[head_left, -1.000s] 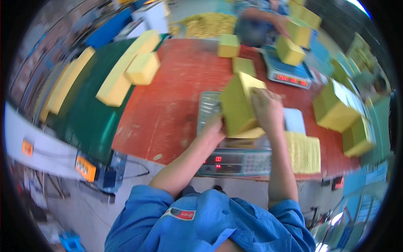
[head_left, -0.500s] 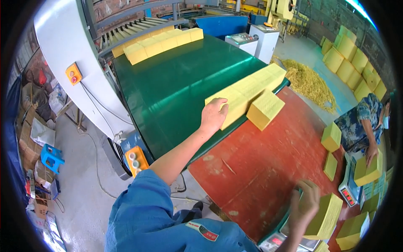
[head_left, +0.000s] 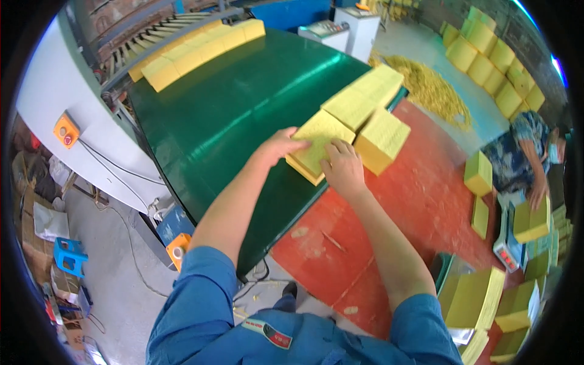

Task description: Weighing and counting stacks of yellow foam or paper blocks on a digital scale in a factory setting.

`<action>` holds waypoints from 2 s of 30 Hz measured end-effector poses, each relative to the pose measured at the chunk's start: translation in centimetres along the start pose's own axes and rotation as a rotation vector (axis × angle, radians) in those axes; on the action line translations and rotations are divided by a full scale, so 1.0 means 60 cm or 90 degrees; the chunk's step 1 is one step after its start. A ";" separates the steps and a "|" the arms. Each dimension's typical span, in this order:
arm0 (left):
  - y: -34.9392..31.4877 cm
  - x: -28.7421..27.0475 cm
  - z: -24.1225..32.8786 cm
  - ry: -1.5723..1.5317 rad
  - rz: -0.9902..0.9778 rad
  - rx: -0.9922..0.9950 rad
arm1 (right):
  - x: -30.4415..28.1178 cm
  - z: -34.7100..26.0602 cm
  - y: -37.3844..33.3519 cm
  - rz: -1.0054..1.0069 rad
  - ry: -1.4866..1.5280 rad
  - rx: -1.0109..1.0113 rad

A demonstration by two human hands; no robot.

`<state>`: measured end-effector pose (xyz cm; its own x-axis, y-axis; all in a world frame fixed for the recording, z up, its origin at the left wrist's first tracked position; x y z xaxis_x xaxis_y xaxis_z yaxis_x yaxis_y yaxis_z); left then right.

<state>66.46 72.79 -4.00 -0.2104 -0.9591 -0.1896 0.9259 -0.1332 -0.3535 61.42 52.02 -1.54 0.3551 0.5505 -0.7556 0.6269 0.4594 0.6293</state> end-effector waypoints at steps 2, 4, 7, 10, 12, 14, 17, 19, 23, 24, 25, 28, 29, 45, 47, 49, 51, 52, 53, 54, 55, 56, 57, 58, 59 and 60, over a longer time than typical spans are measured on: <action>-0.022 0.024 0.012 -0.002 -0.082 -0.021 | -0.050 -0.016 -0.011 -0.124 -0.016 0.033; -0.045 0.067 0.023 0.008 -0.121 -0.052 | -0.086 -0.011 -0.032 -0.091 -0.031 0.043; -0.088 0.159 0.033 0.130 -0.286 -0.039 | -0.155 0.009 -0.061 -0.149 -0.001 0.121; -0.158 0.286 0.037 0.258 -0.461 0.002 | -0.228 0.011 -0.129 -0.147 -0.004 0.068; -0.206 0.353 0.041 0.359 -0.447 0.000 | -0.253 0.023 -0.205 -0.391 0.082 0.176; -0.258 0.399 0.054 0.408 -0.453 -0.040 | -0.305 0.001 -0.270 -0.492 0.113 0.241; -0.309 0.406 -0.006 0.061 -0.266 0.121 | -0.376 -0.044 -0.364 -0.486 0.136 0.372; -0.374 0.401 -0.051 -0.193 -0.023 0.134 | -0.399 -0.061 -0.415 -0.460 0.142 0.368; -0.569 0.441 -0.215 -0.454 0.228 -0.002 | -0.412 -0.107 -0.470 -0.439 0.134 0.398; -0.610 0.471 -0.234 -0.528 0.208 -0.109 | -0.414 -0.118 -0.480 -0.427 0.138 0.394; -0.642 0.507 -0.245 -0.600 0.181 -0.219 | -0.413 -0.127 -0.496 -0.415 0.133 0.388; -0.668 0.539 -0.289 -0.478 -0.046 -0.031 | -0.408 -0.174 -0.521 -0.376 0.136 0.360; -0.672 0.550 -0.272 -0.547 -0.051 -0.035 | -0.407 -0.179 -0.535 -0.352 0.133 0.352; -0.781 0.564 -0.037 -0.191 -0.039 0.126 | -0.663 -0.174 -0.673 0.098 0.522 0.464; -0.740 0.603 0.030 -0.156 -0.077 0.296 | -0.736 -0.143 -0.667 0.118 0.570 0.513; -0.694 0.657 0.110 -0.242 -0.186 0.310 | -0.777 -0.108 -0.646 0.169 0.665 0.545; -0.655 0.743 0.216 -0.448 -0.350 0.100 | -0.811 -0.035 -0.637 0.247 0.680 0.547; -0.639 0.780 0.252 -0.413 -0.396 0.066 | -0.833 0.001 -0.638 0.266 0.685 0.539; -0.626 0.801 0.279 -0.352 -0.412 0.066 | -0.842 0.018 -0.632 0.296 0.670 0.564; -0.610 0.817 0.300 -0.291 -0.428 0.067 | -0.852 0.038 -0.625 0.326 0.653 0.588; -0.592 0.833 0.314 -0.287 -0.434 0.071 | -0.844 0.085 -0.634 0.324 0.672 0.597; -0.569 0.839 0.315 -0.245 -0.426 0.051 | -0.840 0.095 -0.630 0.324 0.675 0.594; -0.552 0.842 0.312 -0.203 -0.416 0.031 | -0.835 0.104 -0.628 0.315 0.670 0.613; -0.546 0.850 0.312 -0.200 -0.418 0.030 | -0.833 0.114 -0.633 0.310 0.660 0.637; -0.541 0.856 0.310 -0.180 -0.407 0.017 | -0.830 0.124 -0.637 0.312 0.661 0.637; -0.538 0.861 0.309 -0.160 -0.396 0.004 | -0.827 0.133 -0.640 0.312 0.659 0.640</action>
<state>31.56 22.91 14.61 -0.6266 -0.7324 0.2664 0.6580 -0.6804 -0.3226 25.30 1.50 10.36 0.3029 0.9297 0.2095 0.9439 -0.3230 0.0683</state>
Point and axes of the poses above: each hand's wrist, its own y-axis towards the middle knuckle, its own x-axis out of the palm, z = x × y, the point moved 2 cm from there along y, towards the middle knuckle, and after that the axes turned 8 degrees about -x, right-handed, at the moved point
